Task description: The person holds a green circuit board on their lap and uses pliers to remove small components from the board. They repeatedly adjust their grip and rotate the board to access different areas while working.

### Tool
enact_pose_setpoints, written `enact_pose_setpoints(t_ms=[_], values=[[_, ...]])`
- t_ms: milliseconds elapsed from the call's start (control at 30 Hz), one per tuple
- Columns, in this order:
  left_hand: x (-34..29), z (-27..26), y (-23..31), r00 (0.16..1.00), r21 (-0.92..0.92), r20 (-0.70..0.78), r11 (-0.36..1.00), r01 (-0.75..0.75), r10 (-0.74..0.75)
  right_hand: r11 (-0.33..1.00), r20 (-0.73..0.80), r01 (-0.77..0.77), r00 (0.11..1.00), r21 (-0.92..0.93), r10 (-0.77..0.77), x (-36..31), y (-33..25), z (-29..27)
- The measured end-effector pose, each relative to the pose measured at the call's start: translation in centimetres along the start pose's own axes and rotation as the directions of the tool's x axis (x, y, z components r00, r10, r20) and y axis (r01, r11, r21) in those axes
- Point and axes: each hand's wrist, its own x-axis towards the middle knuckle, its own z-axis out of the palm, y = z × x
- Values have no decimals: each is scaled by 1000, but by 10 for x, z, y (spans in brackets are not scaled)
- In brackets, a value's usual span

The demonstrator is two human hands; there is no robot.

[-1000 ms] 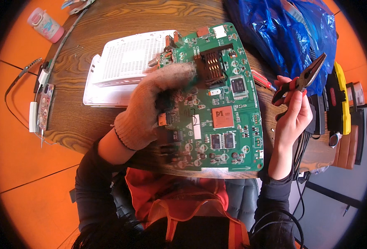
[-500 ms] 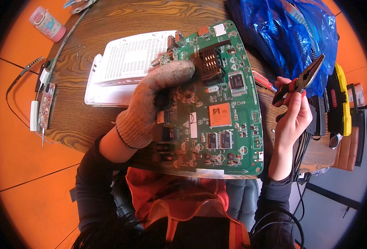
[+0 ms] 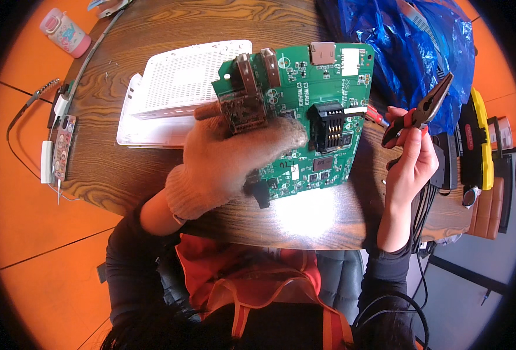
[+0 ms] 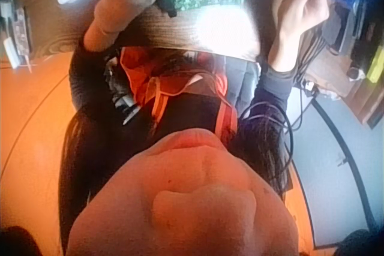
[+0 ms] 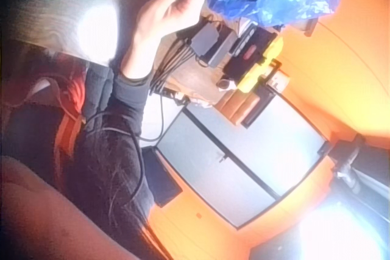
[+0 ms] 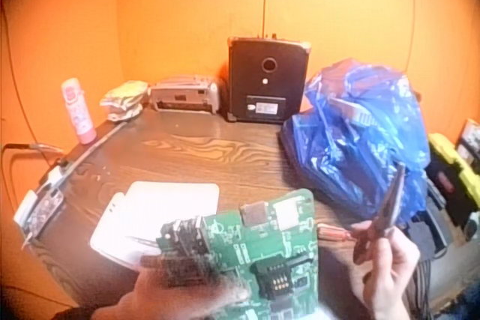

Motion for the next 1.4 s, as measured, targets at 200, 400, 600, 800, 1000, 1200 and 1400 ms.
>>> enact_pose_setpoints(t_ms=[200, 400, 600, 800, 1000, 1200, 1400], values=[[0, 1, 17, 902, -368, 54, 831, 418, -429, 1000, 15, 1, 1000, -9, -1, 0, 0, -1], [0, 2, 9, 989, -102, -33, 985, 142, -146, 1000, 31, 9, 999, -17, -9, 0, 1, -1], [0, 1, 3, 997, -71, 18, 994, 77, -76, 1000, 32, 1, 999, -8, -1, 1, -1, 0], [4, 2, -10, 986, -180, 142, 982, -58, 85, 759, 224, -361, 932, 542, 283, -4, -16, 3], [4, 15, -13, 954, -198, 249, 973, -118, 167, 588, 381, -570, 822, 574, 424, -6, -24, 0], [-4, 14, -24, 933, -136, 213, 955, -265, 289, 566, 357, -681, 729, 465, 584, -3, -32, 2], [-3, 21, -24, 995, -813, 96, 579, 64, 24, 437, 307, -715, 656, 545, 690, 7, -25, -1]])
